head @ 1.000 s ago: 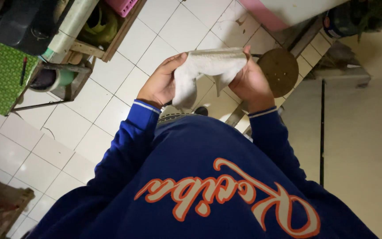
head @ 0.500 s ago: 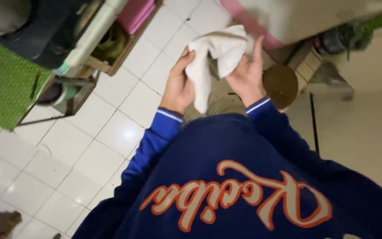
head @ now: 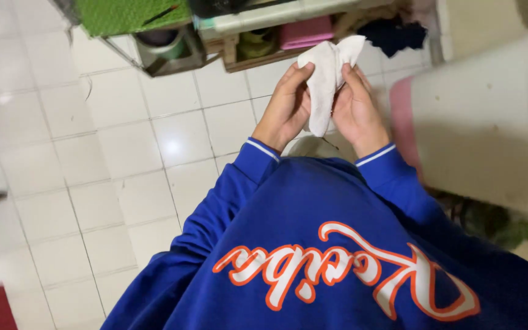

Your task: Packing a travel bag with charging cables, toiletries, and folded cloths.

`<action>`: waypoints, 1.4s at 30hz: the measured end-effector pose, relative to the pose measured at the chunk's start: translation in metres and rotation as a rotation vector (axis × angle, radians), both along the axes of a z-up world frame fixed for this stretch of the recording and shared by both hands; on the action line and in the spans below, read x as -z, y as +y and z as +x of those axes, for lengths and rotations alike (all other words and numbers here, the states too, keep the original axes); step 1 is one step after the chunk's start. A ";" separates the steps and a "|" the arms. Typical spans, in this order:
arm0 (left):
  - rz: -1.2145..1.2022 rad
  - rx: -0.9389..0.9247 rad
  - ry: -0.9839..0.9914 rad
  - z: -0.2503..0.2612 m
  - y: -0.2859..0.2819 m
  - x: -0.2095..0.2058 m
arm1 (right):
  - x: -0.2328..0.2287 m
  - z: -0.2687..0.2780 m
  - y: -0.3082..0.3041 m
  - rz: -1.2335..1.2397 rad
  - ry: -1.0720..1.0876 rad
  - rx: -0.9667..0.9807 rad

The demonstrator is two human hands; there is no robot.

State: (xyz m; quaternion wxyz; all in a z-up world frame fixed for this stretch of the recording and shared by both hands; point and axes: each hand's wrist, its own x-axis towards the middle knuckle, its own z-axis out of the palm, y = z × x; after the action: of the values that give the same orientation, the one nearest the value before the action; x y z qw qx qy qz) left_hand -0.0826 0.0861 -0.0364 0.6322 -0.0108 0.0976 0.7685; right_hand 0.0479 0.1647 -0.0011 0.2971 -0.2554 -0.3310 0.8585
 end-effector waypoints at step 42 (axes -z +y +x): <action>-0.852 -0.730 0.715 0.169 -0.010 -0.001 | 0.025 0.031 0.081 0.421 -0.140 -0.920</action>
State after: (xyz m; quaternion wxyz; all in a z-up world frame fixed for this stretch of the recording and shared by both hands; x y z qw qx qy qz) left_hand 0.0864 0.0764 -0.0353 0.2004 -0.0366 0.5866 0.7838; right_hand 0.0784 0.2461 -0.0265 -0.0897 -0.0747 -0.5939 0.7960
